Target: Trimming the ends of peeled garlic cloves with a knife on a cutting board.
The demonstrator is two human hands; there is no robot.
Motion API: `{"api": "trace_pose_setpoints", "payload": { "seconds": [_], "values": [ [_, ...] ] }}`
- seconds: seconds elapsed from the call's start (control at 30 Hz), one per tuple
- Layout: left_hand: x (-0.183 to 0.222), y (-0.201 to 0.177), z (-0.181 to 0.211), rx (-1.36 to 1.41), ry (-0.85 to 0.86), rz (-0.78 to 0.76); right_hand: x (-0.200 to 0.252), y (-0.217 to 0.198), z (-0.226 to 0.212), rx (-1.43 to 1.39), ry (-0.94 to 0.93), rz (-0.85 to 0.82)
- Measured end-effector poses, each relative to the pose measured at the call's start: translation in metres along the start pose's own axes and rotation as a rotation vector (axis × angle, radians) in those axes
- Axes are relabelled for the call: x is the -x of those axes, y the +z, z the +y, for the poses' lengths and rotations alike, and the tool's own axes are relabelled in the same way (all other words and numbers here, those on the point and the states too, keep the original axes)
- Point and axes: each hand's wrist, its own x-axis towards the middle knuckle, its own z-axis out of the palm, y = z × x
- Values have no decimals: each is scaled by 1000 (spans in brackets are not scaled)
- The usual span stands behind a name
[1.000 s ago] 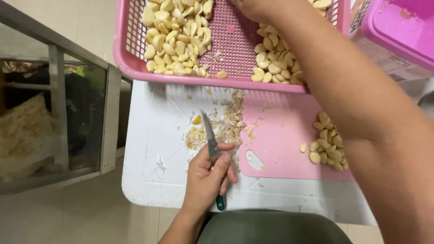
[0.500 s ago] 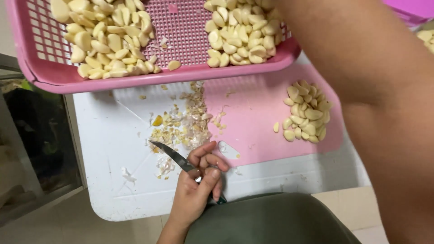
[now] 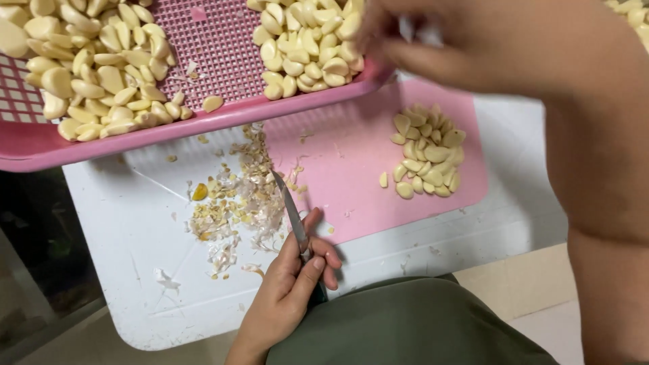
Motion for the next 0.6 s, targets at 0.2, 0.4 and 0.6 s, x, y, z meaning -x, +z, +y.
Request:
{"api": "trace_pose_setpoints", "payload": {
  "seconds": [0.2, 0.4, 0.6],
  "values": [
    [-7, 7, 6, -156, 60, 9, 69, 75, 11, 180, 183, 43],
    [-11, 15, 3, -289, 111, 44, 97, 127, 27, 174, 354, 230],
    [-7, 21, 10, -388, 91, 109, 97, 156, 36, 161, 238, 432]
  ]
}}
